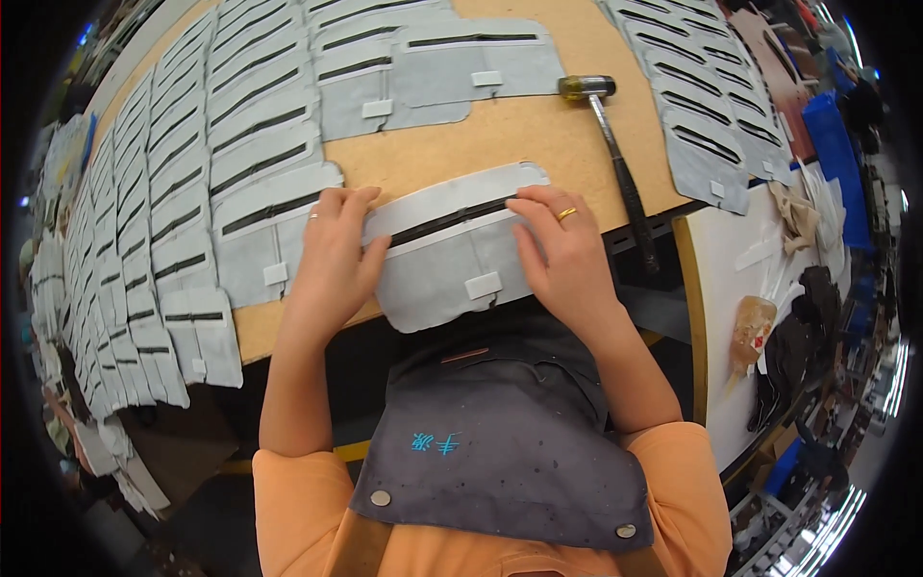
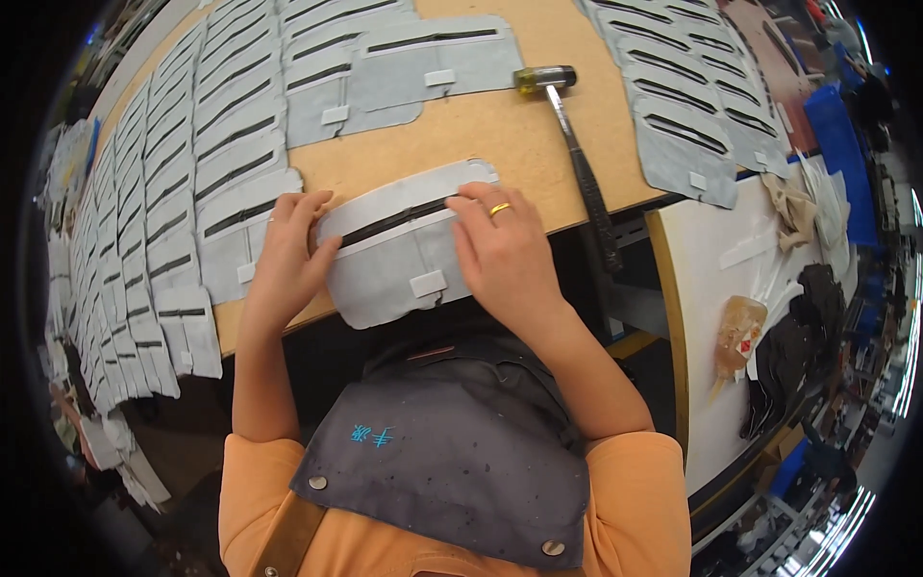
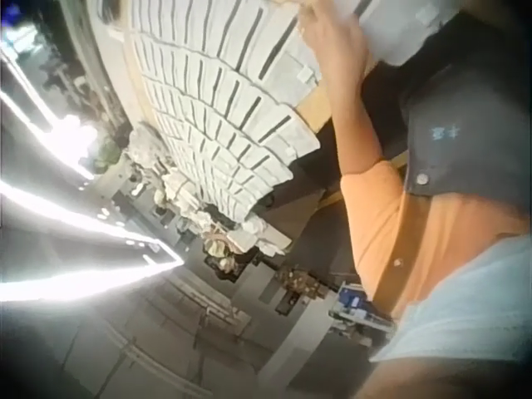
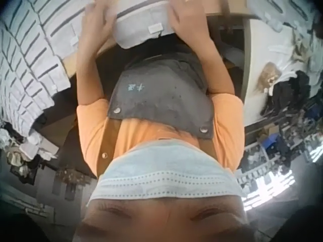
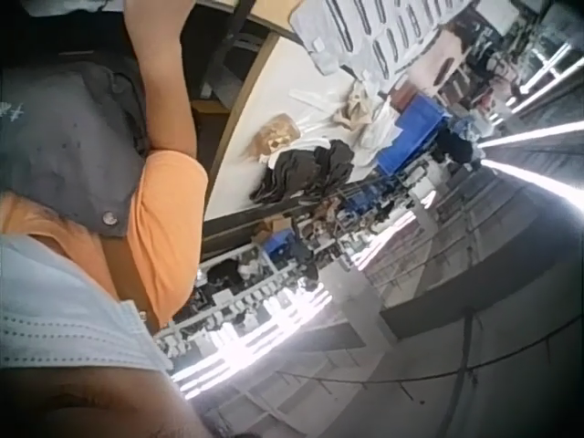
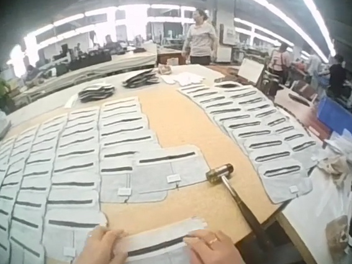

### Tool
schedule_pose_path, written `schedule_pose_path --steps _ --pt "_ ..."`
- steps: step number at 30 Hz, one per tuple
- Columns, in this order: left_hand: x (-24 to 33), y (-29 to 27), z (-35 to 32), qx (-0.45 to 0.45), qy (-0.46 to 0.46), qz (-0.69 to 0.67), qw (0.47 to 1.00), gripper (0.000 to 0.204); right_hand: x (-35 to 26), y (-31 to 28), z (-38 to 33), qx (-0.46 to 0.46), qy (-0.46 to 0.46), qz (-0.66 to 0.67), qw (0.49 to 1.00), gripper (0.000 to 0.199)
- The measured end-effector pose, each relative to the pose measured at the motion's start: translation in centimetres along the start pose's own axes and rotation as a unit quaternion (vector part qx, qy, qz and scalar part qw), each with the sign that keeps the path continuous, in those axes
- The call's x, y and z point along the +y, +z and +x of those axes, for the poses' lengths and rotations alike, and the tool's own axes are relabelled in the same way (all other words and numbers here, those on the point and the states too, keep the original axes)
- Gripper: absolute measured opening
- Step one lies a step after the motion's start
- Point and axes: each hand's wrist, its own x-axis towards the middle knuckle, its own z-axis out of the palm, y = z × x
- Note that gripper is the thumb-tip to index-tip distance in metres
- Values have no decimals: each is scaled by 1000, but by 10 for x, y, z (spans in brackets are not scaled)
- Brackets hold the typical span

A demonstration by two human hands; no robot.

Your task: Manually assemble gray leather or synthetic pouches by applying adhesive, folding edges, and securing them with a hammer.

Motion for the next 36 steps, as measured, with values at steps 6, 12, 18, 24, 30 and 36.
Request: schedule_pose_path --steps 6,12,18,24,30,36 --pt "-4 -4 -4 -7 -68 -89 994 32 -45 42 10 -93 -128 164 974 32" --pt "-6 0 -5 13 -65 -118 991 22 -48 44 12 -110 -145 104 978 39" --pt "-3 0 -7 -5 -181 -393 902 19 -49 46 12 -111 -125 99 981 38" --pt "-9 6 -6 35 -96 -261 960 18 -46 48 14 -121 -102 105 982 39" --pt "-16 10 -7 43 -44 -170 984 18 -48 45 18 -143 -113 86 979 40" --pt "-14 7 -3 65 -17 -108 992 20 -51 42 23 -152 -174 23 973 40"
